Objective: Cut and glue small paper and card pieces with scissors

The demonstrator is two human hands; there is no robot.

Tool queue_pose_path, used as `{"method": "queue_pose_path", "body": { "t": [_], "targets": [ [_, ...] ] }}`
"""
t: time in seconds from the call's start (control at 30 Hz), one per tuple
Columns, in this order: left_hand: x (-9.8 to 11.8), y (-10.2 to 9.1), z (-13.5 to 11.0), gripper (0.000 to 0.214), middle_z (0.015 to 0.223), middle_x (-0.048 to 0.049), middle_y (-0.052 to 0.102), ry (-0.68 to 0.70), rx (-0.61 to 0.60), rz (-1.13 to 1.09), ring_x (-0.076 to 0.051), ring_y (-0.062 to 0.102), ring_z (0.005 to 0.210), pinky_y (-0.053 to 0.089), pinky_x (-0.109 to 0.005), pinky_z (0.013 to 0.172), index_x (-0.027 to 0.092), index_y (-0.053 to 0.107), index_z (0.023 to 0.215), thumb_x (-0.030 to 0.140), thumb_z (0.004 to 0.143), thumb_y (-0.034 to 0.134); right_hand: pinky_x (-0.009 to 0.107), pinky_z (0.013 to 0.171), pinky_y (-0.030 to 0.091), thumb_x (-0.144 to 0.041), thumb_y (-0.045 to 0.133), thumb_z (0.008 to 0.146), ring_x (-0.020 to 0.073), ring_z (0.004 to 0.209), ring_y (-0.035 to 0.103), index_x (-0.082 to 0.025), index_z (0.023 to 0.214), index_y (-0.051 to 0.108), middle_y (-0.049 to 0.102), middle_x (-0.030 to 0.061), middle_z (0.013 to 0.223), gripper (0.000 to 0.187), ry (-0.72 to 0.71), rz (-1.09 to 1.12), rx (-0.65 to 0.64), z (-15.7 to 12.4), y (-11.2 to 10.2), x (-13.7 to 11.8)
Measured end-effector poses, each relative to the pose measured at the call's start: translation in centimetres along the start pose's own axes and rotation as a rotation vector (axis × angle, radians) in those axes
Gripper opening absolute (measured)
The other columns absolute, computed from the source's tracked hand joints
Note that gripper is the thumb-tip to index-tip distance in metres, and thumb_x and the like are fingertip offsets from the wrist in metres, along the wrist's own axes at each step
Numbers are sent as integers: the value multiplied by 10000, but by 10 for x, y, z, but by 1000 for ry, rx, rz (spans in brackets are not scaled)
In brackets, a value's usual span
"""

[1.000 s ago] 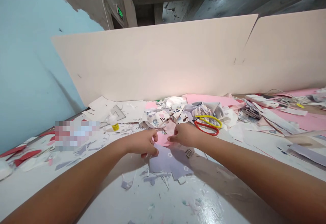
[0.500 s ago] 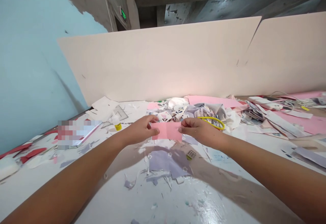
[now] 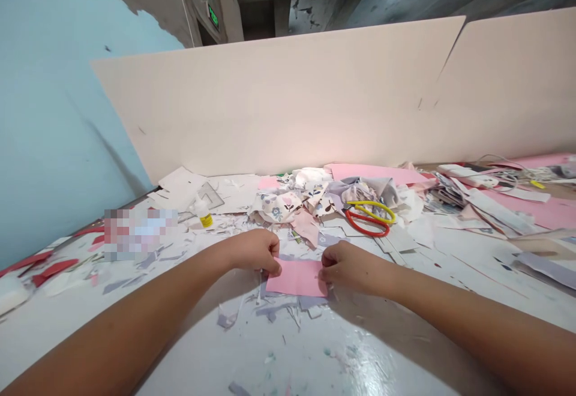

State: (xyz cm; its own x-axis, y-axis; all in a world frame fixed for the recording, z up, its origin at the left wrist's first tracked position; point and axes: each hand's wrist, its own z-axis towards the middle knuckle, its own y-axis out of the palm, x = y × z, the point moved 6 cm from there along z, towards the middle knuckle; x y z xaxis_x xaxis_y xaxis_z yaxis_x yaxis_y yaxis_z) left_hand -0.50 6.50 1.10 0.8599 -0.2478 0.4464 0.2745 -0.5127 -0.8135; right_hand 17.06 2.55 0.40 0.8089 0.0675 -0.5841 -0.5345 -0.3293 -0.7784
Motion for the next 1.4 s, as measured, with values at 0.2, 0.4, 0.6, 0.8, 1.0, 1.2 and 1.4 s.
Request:
{"method": "queue_pose_path", "body": {
  "t": [0.2,0.4,0.6,0.8,1.0,1.2,1.4],
  "targets": [
    [-2,-4,-2,213,595,26,598,13,-45,-67,-127,530,559,335,-211,450,212,495,645,348,550,630,230,439,280,-234,523,623,118,536,450,-179,543,498,520,-2,571,100,-29,14,33,-1,1,-4],
    [-10,-5,1,204,564,19,598,-44,-34,-96,-130,520,540,326,-220,446,208,498,610,329,527,640,225,436,290,-201,544,600,117,516,466,-180,520,474,531,-3,544,108,19,79,54,2,1,-5],
    [-9,2,2,214,587,9,643,-59,-41,-28,-145,551,548,339,-232,449,210,491,592,339,522,647,225,410,284,-192,585,545,116,475,450,-187,510,486,500,-16,502,105,57,85,48,5,7,-1],
    [-8,-1,1,224,567,4,620,-24,-53,-95,-116,514,505,325,-222,440,192,487,602,310,527,662,227,412,274,-187,567,550,115,464,444,-188,508,459,491,-17,487,116,38,120,71,5,6,-1],
    [-11,-19,0,250,499,50,520,54,-91,-451,-41,341,385,190,-198,387,178,452,640,270,566,673,214,461,312,-232,469,681,109,529,471,-181,683,515,550,-3,590,69,-31,255,150,7,-2,1],
    [-10,-2,4,236,490,42,543,12,-180,-439,-47,368,379,191,-193,377,180,472,645,253,556,679,224,469,320,-284,487,702,120,533,473,-169,634,534,551,6,574,142,-53,291,120,6,0,4],
    [-6,2,3,214,496,32,561,-26,-152,-350,-65,408,410,219,-195,381,188,465,620,250,554,659,225,481,306,-358,461,743,116,546,458,-168,639,561,515,0,581,239,-41,293,142,3,-9,5]
  ]
}}
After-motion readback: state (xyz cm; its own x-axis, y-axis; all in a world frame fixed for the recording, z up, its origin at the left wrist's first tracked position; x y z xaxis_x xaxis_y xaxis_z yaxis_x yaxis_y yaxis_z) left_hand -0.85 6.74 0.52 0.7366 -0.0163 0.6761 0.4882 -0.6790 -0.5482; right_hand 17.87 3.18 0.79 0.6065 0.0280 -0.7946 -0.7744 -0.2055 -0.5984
